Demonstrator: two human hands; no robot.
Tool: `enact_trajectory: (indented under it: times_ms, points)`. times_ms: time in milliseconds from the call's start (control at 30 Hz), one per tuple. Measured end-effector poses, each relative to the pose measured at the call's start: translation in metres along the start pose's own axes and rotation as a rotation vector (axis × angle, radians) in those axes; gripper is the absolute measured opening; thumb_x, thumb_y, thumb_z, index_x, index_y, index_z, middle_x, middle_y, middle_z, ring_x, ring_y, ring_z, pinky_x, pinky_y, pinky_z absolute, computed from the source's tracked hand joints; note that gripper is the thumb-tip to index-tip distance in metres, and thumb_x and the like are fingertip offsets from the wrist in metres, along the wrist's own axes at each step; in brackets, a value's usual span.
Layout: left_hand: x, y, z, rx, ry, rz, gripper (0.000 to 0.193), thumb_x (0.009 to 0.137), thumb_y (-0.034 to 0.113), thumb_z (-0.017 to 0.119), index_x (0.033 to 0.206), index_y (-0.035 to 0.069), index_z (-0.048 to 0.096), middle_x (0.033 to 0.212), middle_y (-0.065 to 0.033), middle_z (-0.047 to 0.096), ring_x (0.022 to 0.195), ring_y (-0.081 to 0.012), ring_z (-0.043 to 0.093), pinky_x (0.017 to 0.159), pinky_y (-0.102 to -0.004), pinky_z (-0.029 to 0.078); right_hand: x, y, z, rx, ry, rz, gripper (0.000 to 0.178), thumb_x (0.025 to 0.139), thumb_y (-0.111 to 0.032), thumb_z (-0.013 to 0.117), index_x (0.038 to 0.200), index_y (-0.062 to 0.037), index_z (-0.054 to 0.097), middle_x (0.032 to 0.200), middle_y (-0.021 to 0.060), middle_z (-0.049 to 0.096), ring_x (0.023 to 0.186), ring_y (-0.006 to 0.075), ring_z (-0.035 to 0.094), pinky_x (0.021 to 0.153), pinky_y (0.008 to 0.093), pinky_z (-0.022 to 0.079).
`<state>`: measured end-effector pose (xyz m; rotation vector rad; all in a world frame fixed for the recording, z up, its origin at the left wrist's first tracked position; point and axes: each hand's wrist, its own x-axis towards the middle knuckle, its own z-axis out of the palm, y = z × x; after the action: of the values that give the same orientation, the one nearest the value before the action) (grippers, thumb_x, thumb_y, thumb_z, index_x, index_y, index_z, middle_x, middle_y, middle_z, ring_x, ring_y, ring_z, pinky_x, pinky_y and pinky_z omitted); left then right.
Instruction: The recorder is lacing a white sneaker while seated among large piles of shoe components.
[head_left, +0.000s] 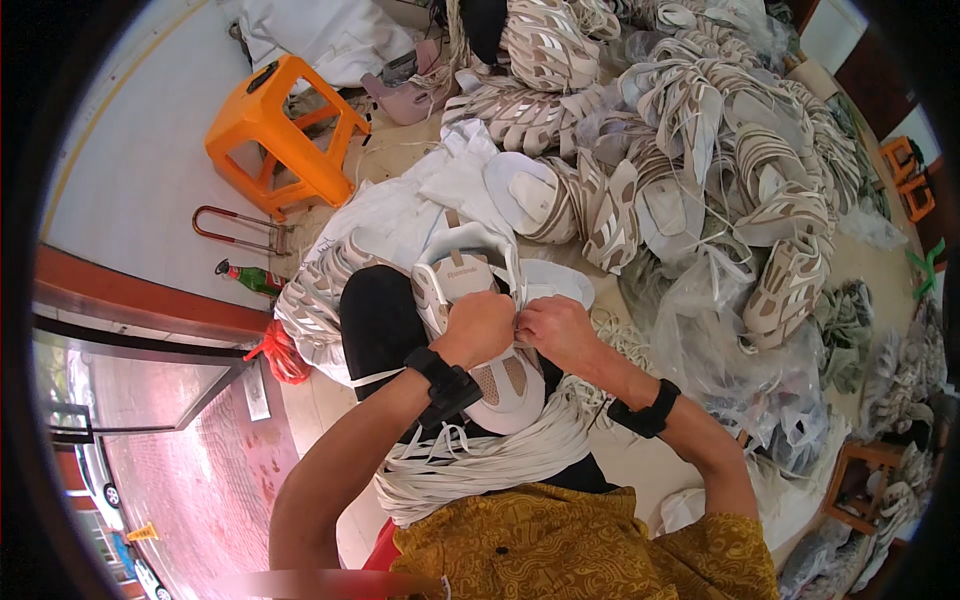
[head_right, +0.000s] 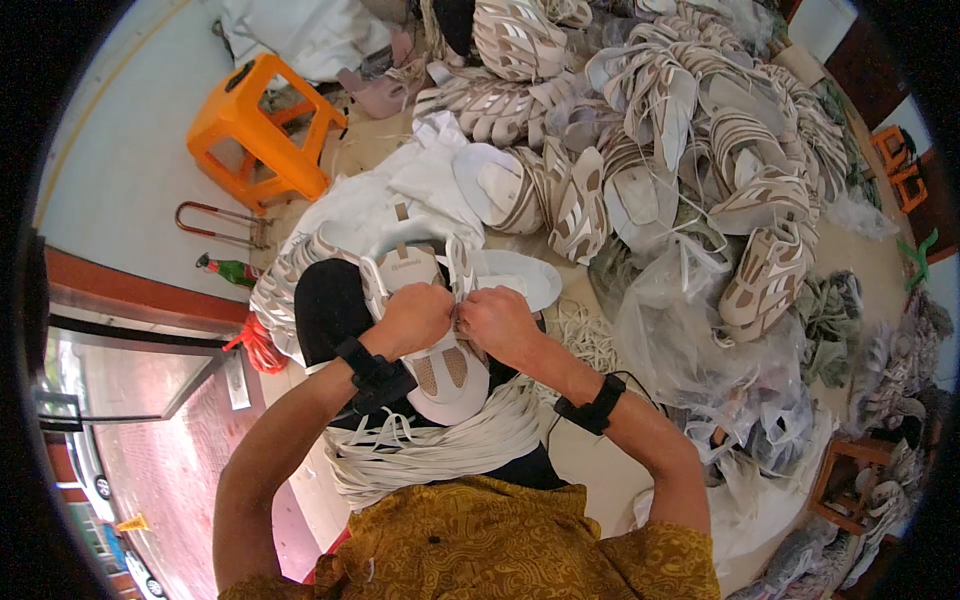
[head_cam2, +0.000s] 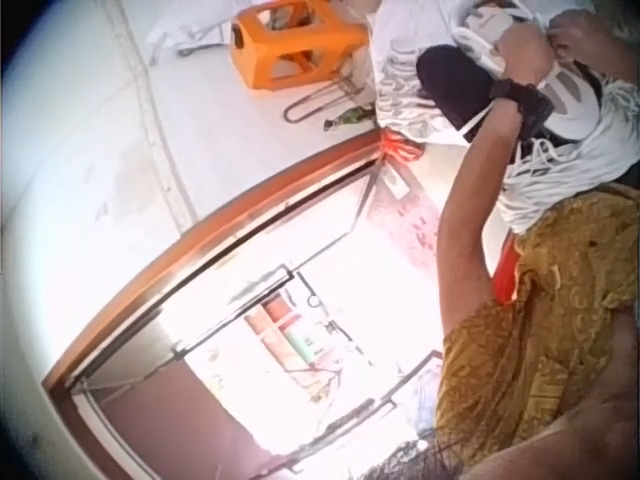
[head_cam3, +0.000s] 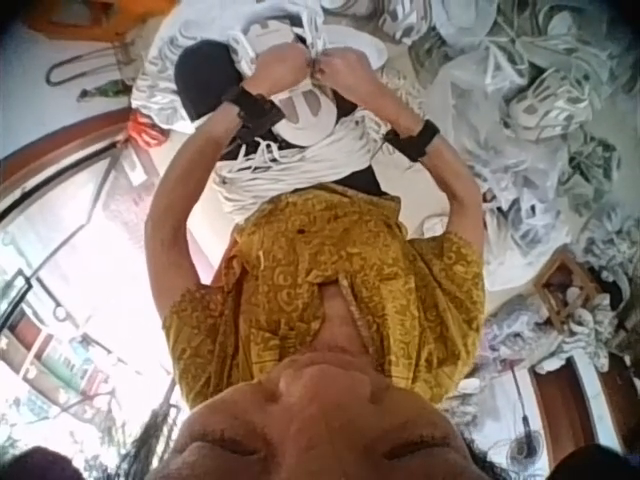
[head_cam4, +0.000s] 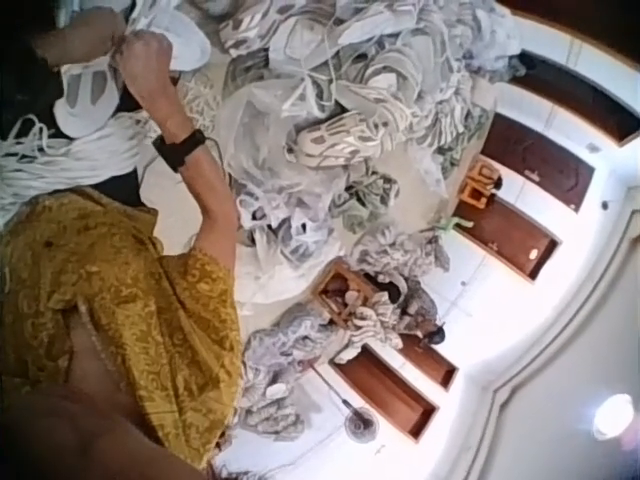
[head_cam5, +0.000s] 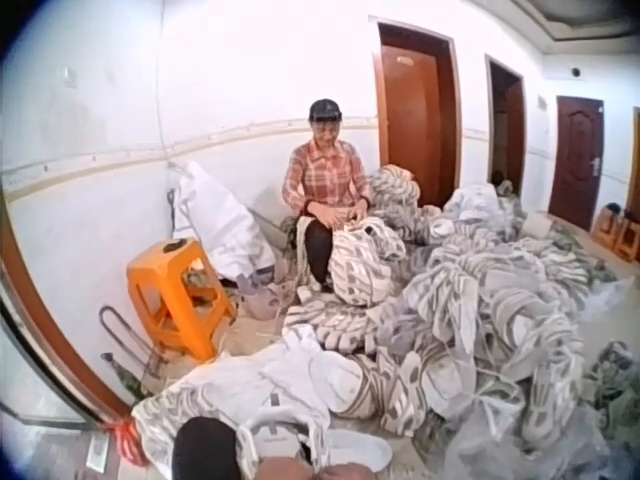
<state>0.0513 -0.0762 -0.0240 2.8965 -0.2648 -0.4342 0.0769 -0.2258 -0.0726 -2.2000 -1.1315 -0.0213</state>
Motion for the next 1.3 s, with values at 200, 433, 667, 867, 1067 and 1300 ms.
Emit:
enact_trajectory:
  times_ms: [200,433,667,867,1067,1300]
  points:
    - [-0.023,0.004,-0.016,0.006,0.081,0.061,0.012,0.067,0.005,0.053,0.074,-0.002,0.058,0.066,-0.0186,0.059,0.061,-0.0329,0.06,0.056,-0.0403,0.048,0.016,-0.009,-0.029,0.293,0.022,0.071,0.038,0.062,-0.01,0.062,0.099,-0.0077,0.053,0.072,0.0073,0.056,0.068,0.0262,0.056,0.062,0.0351,0.045]
    - [-0.066,-0.073,-0.051,0.386,0.617,-0.027,0.002,0.072,0.005,0.049,0.074,0.004,0.049,0.059,-0.0118,0.052,0.054,-0.026,0.056,0.046,-0.0353,0.045,0.033,-0.027,-0.028,0.092,-0.063,-0.129,0.046,0.064,-0.009,0.06,0.109,-0.0095,0.053,0.078,0.0086,0.055,0.073,0.0262,0.055,0.065,0.0338,0.045]
    - [-0.113,-0.081,-0.122,-0.588,0.899,-0.323,0.01,0.081,0.007,0.051,0.085,0.0,0.058,0.058,-0.0026,0.052,0.048,-0.0046,0.045,0.042,-0.0213,0.038,0.039,-0.061,-0.038,0.097,0.046,-0.194,0.038,0.065,-0.02,0.062,0.101,-0.0093,0.057,0.074,0.0089,0.055,0.075,0.0283,0.056,0.066,0.0351,0.046]
    - [-0.092,-0.045,-0.143,-0.9,0.757,-0.184,0.014,0.081,0.009,0.05,0.087,-0.002,0.057,0.062,-0.0019,0.054,0.048,-0.0051,0.05,0.041,-0.0181,0.037,0.061,-0.071,-0.019,0.438,-0.162,-0.316,0.014,0.068,-0.011,0.062,0.08,-0.0024,0.064,0.062,0.0038,0.054,0.049,0.0111,0.05,0.045,0.0232,0.04]
    - [-0.097,-0.089,-0.125,-1.13,0.623,-0.352,0.015,0.082,0.01,0.049,0.088,-0.002,0.054,0.065,-0.0036,0.053,0.049,-0.0076,0.051,0.043,-0.0193,0.041,0.073,-0.07,-0.031,0.503,-0.28,0.127,0.028,0.066,-0.015,0.064,0.09,0.0002,0.061,0.059,0.0093,0.057,0.049,0.0162,0.053,0.047,0.0256,0.042]
    - [-0.083,-0.109,-0.113,-1.189,0.597,-0.317,0.014,0.082,0.009,0.046,0.089,-0.002,0.052,0.067,-0.0035,0.052,0.05,-0.0087,0.051,0.045,-0.0201,0.042,0.065,-0.067,-0.004,-0.007,-0.103,-0.018,0.033,0.064,-0.019,0.066,0.09,-0.0042,0.053,0.068,0.0114,0.059,0.063,0.026,0.06,0.053,0.0349,0.047]
